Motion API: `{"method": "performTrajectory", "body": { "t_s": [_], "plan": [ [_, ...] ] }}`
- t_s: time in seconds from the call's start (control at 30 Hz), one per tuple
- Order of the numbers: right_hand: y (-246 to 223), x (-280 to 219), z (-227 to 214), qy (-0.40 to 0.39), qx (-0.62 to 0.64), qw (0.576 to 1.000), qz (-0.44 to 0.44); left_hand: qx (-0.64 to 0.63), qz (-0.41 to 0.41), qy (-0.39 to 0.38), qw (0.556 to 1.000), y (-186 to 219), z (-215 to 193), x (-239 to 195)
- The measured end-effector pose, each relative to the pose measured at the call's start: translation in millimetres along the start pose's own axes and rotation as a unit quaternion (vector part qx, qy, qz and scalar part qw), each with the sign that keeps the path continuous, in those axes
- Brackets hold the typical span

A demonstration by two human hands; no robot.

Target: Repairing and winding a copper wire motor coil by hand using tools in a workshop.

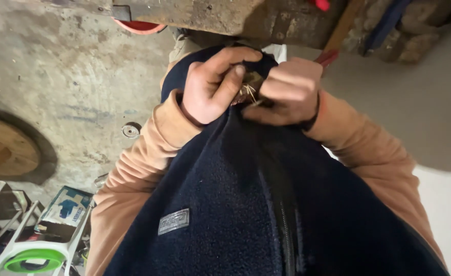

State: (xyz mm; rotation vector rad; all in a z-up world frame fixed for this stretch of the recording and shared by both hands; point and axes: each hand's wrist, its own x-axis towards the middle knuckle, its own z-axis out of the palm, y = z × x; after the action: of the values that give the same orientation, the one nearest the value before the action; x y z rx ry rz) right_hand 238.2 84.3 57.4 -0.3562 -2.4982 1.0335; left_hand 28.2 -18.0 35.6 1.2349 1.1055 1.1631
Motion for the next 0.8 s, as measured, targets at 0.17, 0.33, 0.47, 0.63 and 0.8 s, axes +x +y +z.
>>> {"method": "performTrajectory", "body": {
  "t_s": [0.17,0.33,0.47,0.63,0.8],
  "plan": [
    [10.1,-5.3,-0.5,-0.012,-0.141,0.987,-0.075,-0.085,-0.1,0.04,0.99,-2.1,4.7,-2.0],
    [5.4,-5.3,11.3,-0.06,0.109,0.969,0.213,-0.082,-0.006,0.104,0.991,-6.6,-2.2,-6.3],
    [-1.3,1.3,6.9,-0.087,0.137,0.932,0.325,0.081,-0.015,0.045,0.996,2.2,-1.1,-3.3],
    [-7.1,7.4,-0.7,-0.068,0.064,0.99,0.104,0.128,0.013,0.024,0.991,1.4,2.0,2.1],
    [-14.9,14.0,-20.3,-0.046,-0.258,0.953,-0.151,-0.019,-0.056,0.08,0.995,3.5,10.3,-1.2]
  ]
}}
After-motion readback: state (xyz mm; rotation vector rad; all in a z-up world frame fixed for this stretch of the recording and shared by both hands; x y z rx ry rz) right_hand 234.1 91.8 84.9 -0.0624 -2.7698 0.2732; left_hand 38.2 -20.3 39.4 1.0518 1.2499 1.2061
